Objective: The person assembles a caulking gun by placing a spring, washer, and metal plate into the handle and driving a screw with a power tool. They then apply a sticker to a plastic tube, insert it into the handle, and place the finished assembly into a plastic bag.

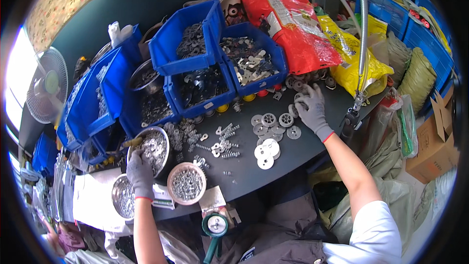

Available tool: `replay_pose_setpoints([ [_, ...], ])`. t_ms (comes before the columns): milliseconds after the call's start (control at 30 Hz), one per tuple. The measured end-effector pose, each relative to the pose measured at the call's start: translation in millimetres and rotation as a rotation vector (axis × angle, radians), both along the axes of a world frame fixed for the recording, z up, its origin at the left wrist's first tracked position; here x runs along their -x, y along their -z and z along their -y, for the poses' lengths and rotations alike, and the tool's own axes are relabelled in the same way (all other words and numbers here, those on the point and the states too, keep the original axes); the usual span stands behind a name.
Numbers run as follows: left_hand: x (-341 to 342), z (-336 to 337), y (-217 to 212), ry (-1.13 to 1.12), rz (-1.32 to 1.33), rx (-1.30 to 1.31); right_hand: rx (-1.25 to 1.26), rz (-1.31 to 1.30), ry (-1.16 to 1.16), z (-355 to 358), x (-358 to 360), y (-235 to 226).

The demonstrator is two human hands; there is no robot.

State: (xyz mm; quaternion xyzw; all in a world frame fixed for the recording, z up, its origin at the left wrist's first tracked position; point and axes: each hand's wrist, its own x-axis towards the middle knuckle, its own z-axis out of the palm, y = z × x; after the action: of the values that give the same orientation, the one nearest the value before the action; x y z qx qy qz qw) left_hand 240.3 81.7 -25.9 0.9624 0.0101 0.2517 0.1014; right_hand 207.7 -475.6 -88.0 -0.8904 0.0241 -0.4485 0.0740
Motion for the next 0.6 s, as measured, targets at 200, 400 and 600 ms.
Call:
replay_pose_setpoints([
  [200,11,0,-10,0.014,0.042,-0.016,-0.082,-0.114,0.049,-20,33,-17],
  [400,27,-11,-19,-0.027,-0.008,0.089,-0.122,-0.187,-0.122,8,34,17],
  [600,16,-17,-15,-0.066,0.046,0.010,-0.485,-0.105,-0.066,9,47,18],
])
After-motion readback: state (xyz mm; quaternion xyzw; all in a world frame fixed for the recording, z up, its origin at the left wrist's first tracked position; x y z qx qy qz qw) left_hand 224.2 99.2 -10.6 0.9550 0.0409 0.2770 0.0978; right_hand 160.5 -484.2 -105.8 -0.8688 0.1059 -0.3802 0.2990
